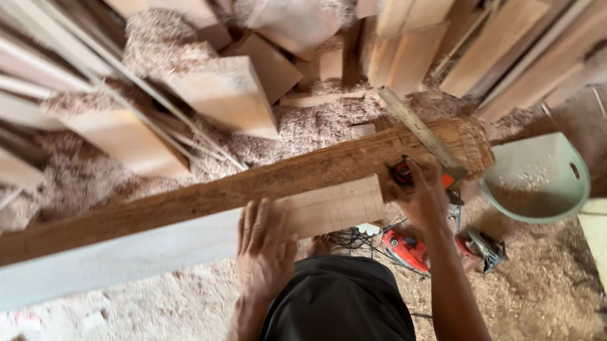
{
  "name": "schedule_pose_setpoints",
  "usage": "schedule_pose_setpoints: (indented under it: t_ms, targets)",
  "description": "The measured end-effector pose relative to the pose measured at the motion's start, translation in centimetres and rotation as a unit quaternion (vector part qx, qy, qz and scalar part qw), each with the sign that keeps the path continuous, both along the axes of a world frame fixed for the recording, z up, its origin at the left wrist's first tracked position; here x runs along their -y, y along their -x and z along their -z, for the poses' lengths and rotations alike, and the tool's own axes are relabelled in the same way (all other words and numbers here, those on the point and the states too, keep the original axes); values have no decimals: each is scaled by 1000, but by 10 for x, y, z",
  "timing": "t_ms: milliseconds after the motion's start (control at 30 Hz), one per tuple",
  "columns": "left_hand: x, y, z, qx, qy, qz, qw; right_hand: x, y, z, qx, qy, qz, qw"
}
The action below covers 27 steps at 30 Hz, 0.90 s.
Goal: The person measures a long wooden plank using a metal ruler and a square, marking measurements with a pencil. They repeatedly reposition the tools along the plank to mark multiple points for cutting.
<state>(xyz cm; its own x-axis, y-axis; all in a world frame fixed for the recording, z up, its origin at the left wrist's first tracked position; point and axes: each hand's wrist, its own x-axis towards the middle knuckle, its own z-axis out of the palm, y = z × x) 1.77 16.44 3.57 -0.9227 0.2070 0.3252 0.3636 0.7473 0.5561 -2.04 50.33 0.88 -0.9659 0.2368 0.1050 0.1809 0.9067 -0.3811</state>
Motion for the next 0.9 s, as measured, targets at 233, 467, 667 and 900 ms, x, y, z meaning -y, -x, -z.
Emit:
schedule_pose_setpoints:
  t_ms: [233, 467, 667, 900]
  targets:
    - [-20, -21, -30, 41, -139, 77, 986, -10, 20, 3, -22, 320, 108, 941]
    - [-45, -10, -76, 199, -380, 216, 877, 21, -45, -88, 54, 486, -98, 867]
    - [-49, -27, -61, 540, -303, 172, 766, 75, -70, -112, 77, 263, -131, 953]
    - [-18, -45, -78, 322, -176, 150, 918, 93, -84, -115, 211, 408, -209, 863]
